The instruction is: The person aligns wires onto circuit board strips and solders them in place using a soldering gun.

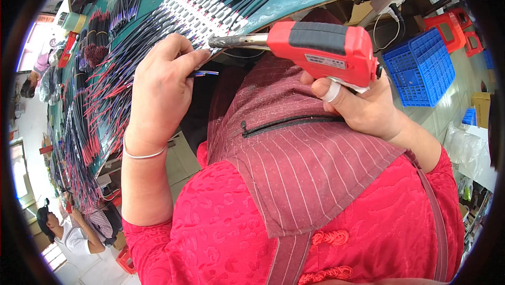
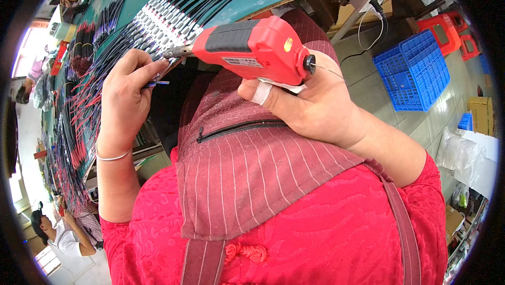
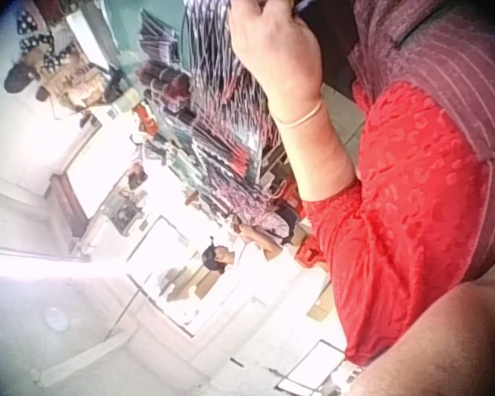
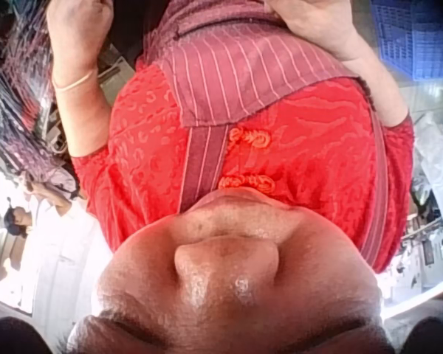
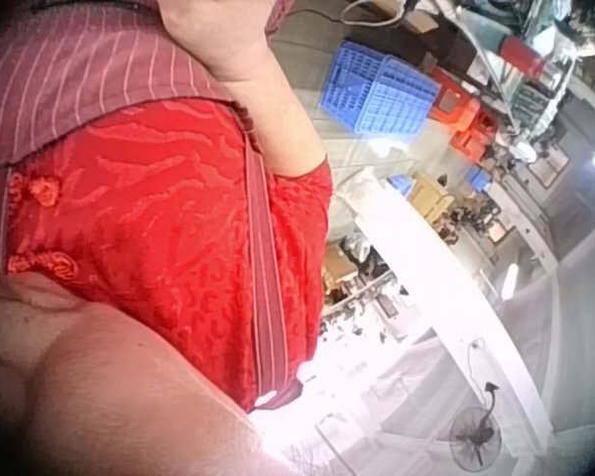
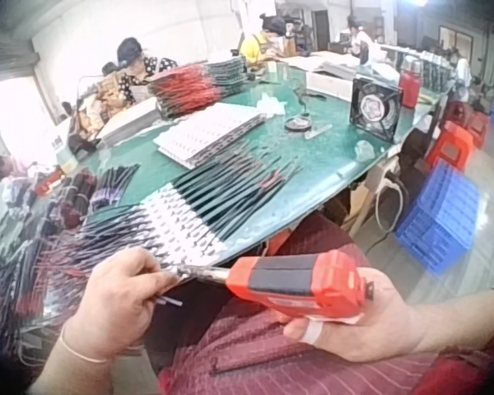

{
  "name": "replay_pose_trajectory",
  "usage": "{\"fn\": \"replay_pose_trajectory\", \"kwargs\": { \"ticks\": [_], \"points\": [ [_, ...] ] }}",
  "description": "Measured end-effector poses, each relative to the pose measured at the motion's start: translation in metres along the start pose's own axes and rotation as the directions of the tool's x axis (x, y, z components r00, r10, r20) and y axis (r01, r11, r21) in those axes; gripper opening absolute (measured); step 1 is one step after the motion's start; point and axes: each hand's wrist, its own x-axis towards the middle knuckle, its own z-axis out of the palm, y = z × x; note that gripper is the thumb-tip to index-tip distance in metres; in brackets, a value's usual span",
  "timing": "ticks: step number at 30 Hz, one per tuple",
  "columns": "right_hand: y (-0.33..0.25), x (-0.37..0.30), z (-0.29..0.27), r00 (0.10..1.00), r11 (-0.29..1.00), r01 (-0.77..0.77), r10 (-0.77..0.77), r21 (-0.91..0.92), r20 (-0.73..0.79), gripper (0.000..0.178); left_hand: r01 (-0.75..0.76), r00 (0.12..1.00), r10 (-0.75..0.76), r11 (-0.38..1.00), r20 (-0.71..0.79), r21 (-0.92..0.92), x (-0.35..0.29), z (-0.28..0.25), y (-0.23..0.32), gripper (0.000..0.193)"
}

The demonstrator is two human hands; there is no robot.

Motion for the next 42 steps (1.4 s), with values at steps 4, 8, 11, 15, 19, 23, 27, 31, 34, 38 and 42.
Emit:
{"fn": "replay_pose_trajectory", "kwargs": {
  "ticks": [4, 8, 11, 15, 19, 23, 27, 31, 34, 38, 42],
  "points": [
    [0.002, 0.0, 0.004, 0.999, 0.996, 0.03, -0.027, 0.083, -0.035, 0.024, 0.003, 1.0, -0.003, 1.0, 0.022, -0.001, 0.001, -0.001, 0.001, 0.027],
    [-0.001, 0.002, 0.003, 1.0, 1.0, 0.002, -0.002, 0.024, 0.013, 0.024, -0.013, 1.0, 0.013, 1.0, 0.012, 0.008, 0.0, -0.001, 0.001, 0.027],
    [-0.004, 0.002, 0.002, 0.999, 1.0, -0.008, 0.008, -0.009, 0.038, 0.024, -0.023, 1.0, 0.023, 1.0, 0.005, 0.001, 0.0, 0.002, 0.001, 0.029],
    [-0.006, 0.003, 0.004, 0.997, 0.997, -0.062, 0.059, 0.052, 0.044, 0.022, -0.019, 1.0, 0.019, 1.0, 0.001, -0.004, -0.002, 0.001, 0.001, 0.033],
    [-0.004, 0.004, 0.005, 0.999, 1.0, 0.017, -0.017, 0.004, 0.036, 0.022, -0.005, 1.0, 0.005, 1.0, 0.01, 0.019, -0.001, 0.001, 0.004, 0.034],
    [-0.003, 0.006, 0.009, 1.0, 0.998, -0.016, 0.016, 0.067, 0.002, 0.022, -0.011, 1.0, 0.011, 1.0, 0.008, 0.022, -0.001, 0.003, 0.003, 0.033],
    [-0.004, 0.007, 0.004, 0.998, 0.99, 0.057, -0.051, -0.128, 0.045, 0.022, 0.012, 1.0, -0.012, 1.0, 0.011, 0.026, -0.002, 0.003, 0.004, 0.032],
    [-0.009, 0.004, 0.002, 0.994, 0.988, -0.079, 0.088, -0.134, 0.066, 0.022, 0.009, 1.0, -0.009, 0.999, 0.0, 0.034, -0.002, 0.004, 0.005, 0.031],
    [-0.002, -0.001, 0.006, 0.998, 0.999, 0.011, -0.009, 0.03, -0.067, 0.022, 0.012, 1.0, -0.012, 1.0, -0.007, 0.024, -0.002, 0.005, 0.005, 0.029],
    [0.001, -0.003, 0.005, 0.997, 0.992, 0.007, 0.003, 0.125, -0.082, 0.022, 0.018, 1.0, -0.018, 1.0, -0.001, 0.025, 0.0, 0.004, 0.006, 0.027],
    [0.001, -0.004, 0.004, 0.996, 0.975, -0.021, 0.04, 0.222, -0.079, 0.022, 0.039, 0.999, -0.039, 0.999, 0.011, 0.026, 0.0, 0.003, 0.008, 0.028]
  ]
}}
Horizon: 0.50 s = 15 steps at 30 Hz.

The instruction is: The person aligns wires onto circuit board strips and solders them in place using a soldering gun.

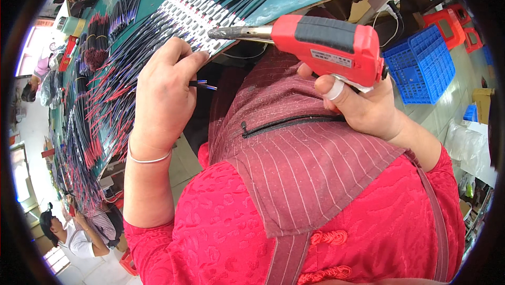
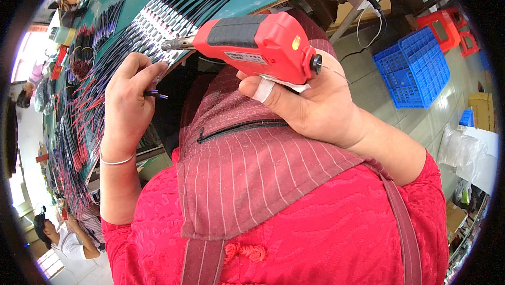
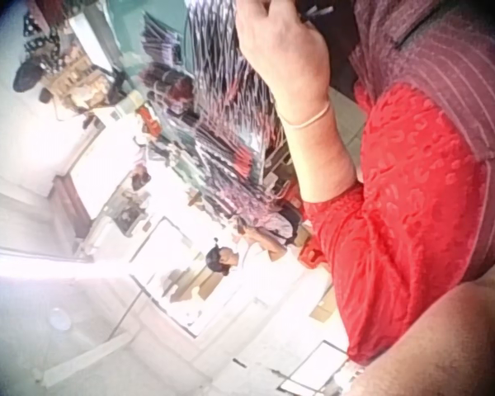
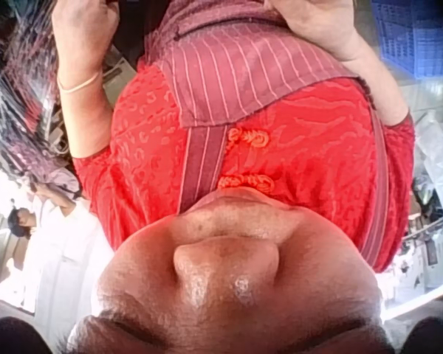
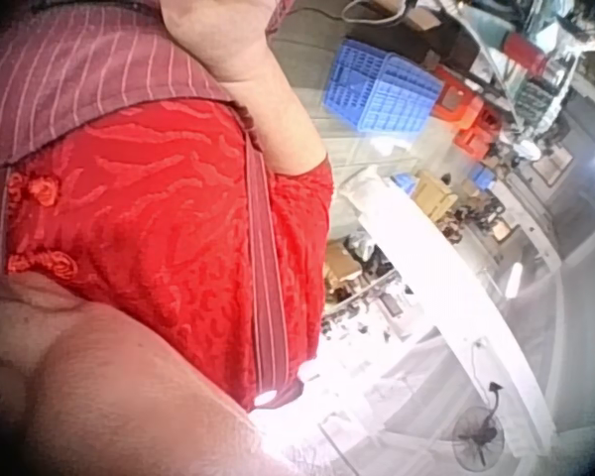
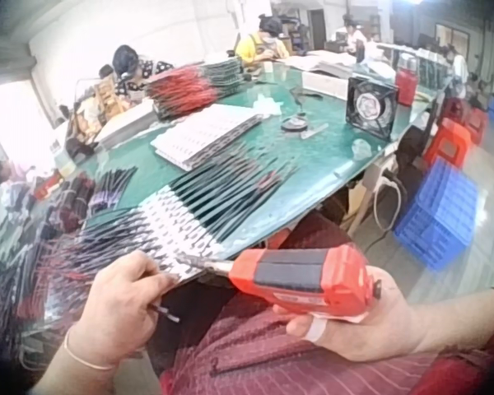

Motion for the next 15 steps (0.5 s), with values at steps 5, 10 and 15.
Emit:
{"fn": "replay_pose_trajectory", "kwargs": {
  "ticks": [5, 10, 15],
  "points": [
    [-0.003, -0.002, -0.003, 0.999, 0.999, -0.038, 0.039, -0.018, 0.017, 0.021, 0.018, 1.0, -0.018, 1.0, 0.019, -0.003, -0.003, -0.003, 0.0, 0.029],
    [0.001, -0.001, -0.004, 1.0, 0.999, 0.023, -0.023, -0.034, 0.009, 0.022, 0.009, 0.999, -0.009, 1.0, 0.033, -0.015, -0.007, -0.009, 0.001, 0.041],
    [0.003, 0.001, -0.003, 0.999, 0.999, 0.007, -0.006, 0.044, -0.038, 0.022, 0.03, 0.998, -0.033, 0.998, 0.059, 0.056, -0.017, -0.017, -0.002, 0.052]
  ]
}}
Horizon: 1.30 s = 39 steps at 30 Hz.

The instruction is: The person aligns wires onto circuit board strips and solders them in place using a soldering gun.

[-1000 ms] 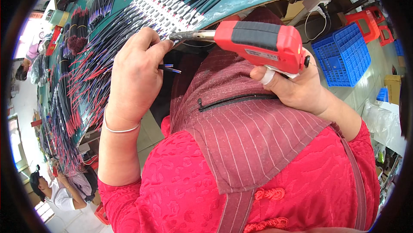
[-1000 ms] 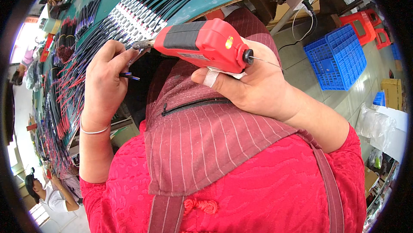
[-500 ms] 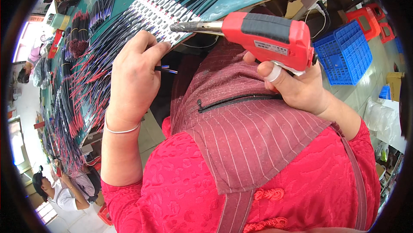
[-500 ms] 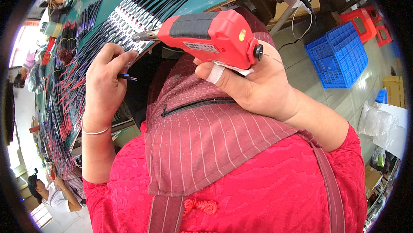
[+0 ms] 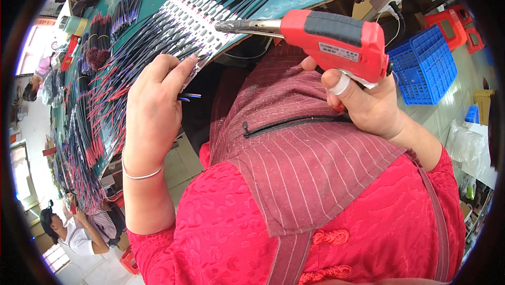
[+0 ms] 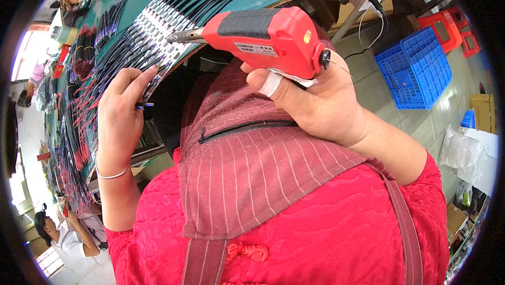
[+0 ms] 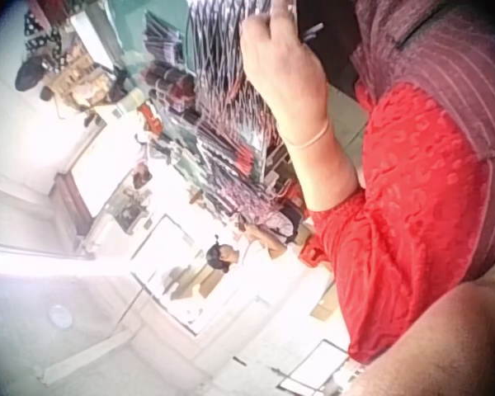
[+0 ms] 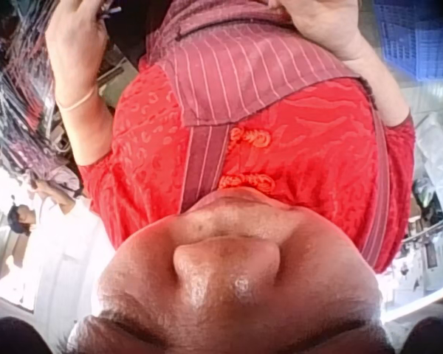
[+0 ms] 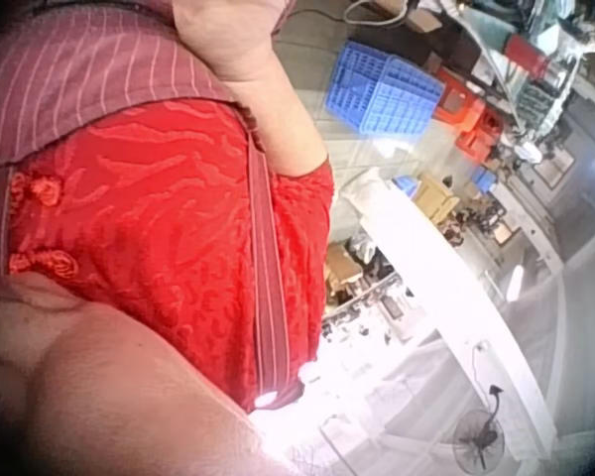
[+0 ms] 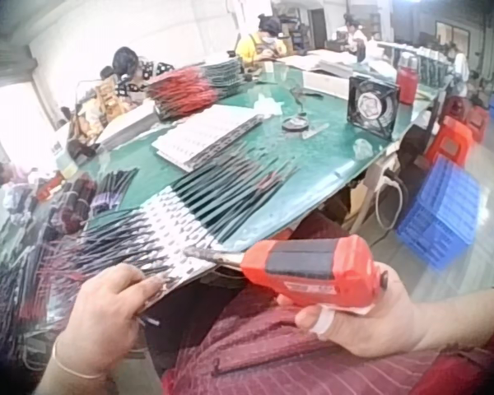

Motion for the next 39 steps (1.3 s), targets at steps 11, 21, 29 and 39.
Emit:
{"fn": "replay_pose_trajectory", "kwargs": {
  "ticks": [11, 21, 29, 39],
  "points": [
    [-0.003, 0.003, 0.004, 0.996, 0.994, -0.024, 0.033, -0.106, 0.081, 0.025, -0.032, 0.998, 0.032, 0.999, -0.054, 0.011, 0.005, 0.012, 0.006, 0.05],
    [-0.006, 0.006, 0.003, 0.992, 0.968, 0.031, 0.0, -0.25, 0.123, 0.025, -0.018, 0.999, 0.019, 1.0, -0.05, 0.017, 0.011, 0.013, 0.007, 0.04],
    [-0.005, 0.006, 0.007, 0.992, 0.976, 0.025, 0.001, -0.215, 0.122, 0.024, -0.007, 1.0, 0.006, 0.999, -0.022, -0.046, 0.014, 0.012, 0.003, 0.038],
    [-0.001, 0.009, 0.008, 0.986, 0.955, 0.129, -0.094, -0.266, 0.139, 0.023, -0.03, 0.999, 0.031, 0.999, 0.035, -0.041, 0.02, 0.007, -0.002, 0.037]
  ]
}}
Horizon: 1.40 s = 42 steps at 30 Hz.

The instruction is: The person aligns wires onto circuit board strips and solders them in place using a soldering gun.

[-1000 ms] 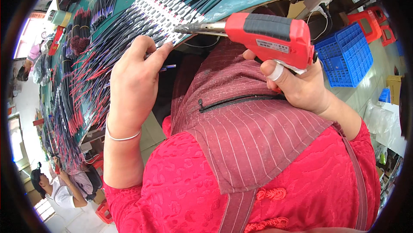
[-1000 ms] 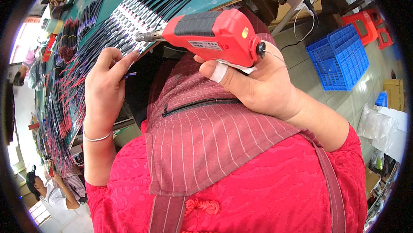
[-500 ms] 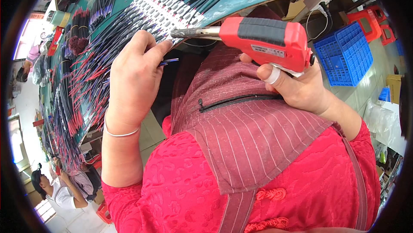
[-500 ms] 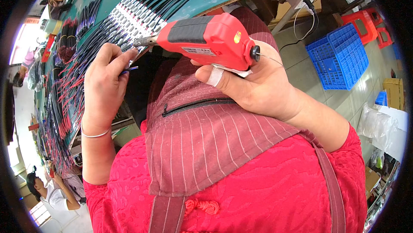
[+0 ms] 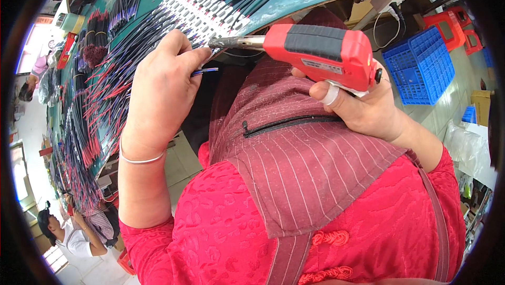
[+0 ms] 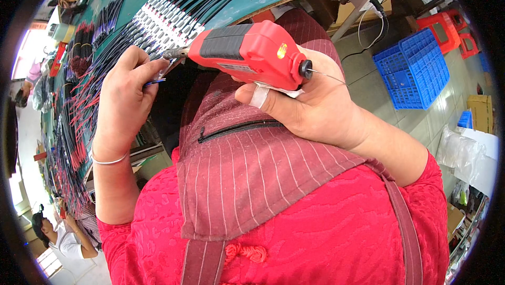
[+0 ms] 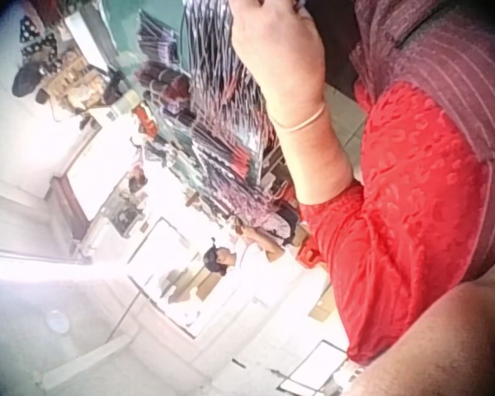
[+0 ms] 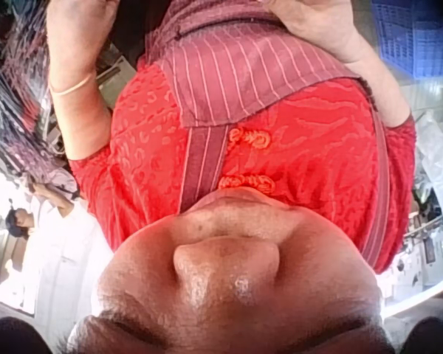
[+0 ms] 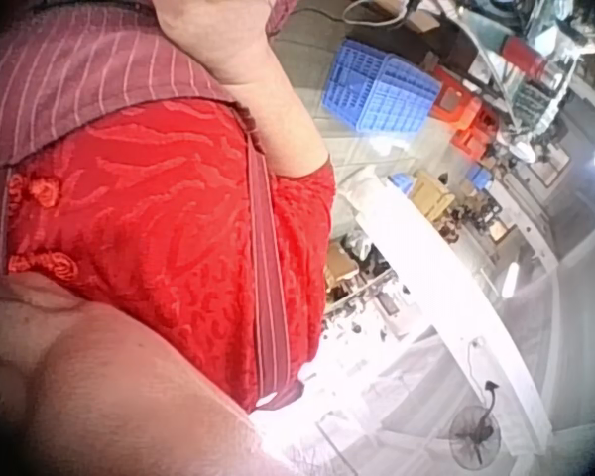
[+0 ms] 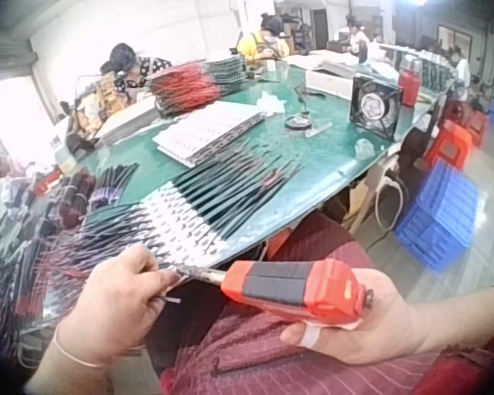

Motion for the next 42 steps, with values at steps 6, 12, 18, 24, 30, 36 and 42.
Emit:
{"fn": "replay_pose_trajectory", "kwargs": {
  "ticks": [6, 12, 18, 24, 30, 36, 42],
  "points": [
    [0.001, -0.001, -0.002, 1.0, 0.998, 0.03, -0.031, -0.047, -0.005, 0.023, -0.006, 1.0, 0.006, 0.999, 0.007, -0.04, 0.003, -0.001, -0.001, 0.035],
    [-0.007, 0.001, -0.003, 1.0, 0.992, 0.015, -0.012, -0.124, 0.028, 0.019, -0.003, 1.0, 0.004, 1.0, 0.007, -0.03, 0.002, -0.001, -0.001, 0.033],
    [-0.006, 0.001, -0.001, 0.998, 0.992, 0.058, -0.055, -0.112, 0.03, 0.018, 0.001, 1.0, 0.0, 1.0, 0.01, -0.03, 0.003, 0.0, 0.0, 0.032],
    [-0.004, -0.009, -0.003, 0.986, 0.996, -0.01, 0.024, 0.083, -0.167, 0.024, 0.007, 1.0, -0.006, 1.0, 0.009, -0.015, 0.003, 0.0, 0.002, 0.033],
    [-0.002, -0.01, -0.007, 0.976, 0.993, 0.064, -0.041, 0.102, -0.215, 0.028, 0.019, 0.999, -0.019, 1.0, 0.033, 0.004, 0.005, 0.0, 0.002, 0.024],
    [0.0, -0.012, -0.012, 0.988, 0.989, 0.032, -0.01, 0.142, -0.156, 0.028, 0.029, 0.999, -0.029, 1.0, 0.045, 0.002, 0.006, -0.002, 0.005, 0.026],
    [0.002, -0.011, -0.012, 0.988, 0.982, 0.041, -0.013, 0.182, -0.153, 0.028, 0.034, 0.998, -0.034, 0.999, 0.045, -0.003, 0.007, -0.002, 0.005, 0.027]
  ]
}}
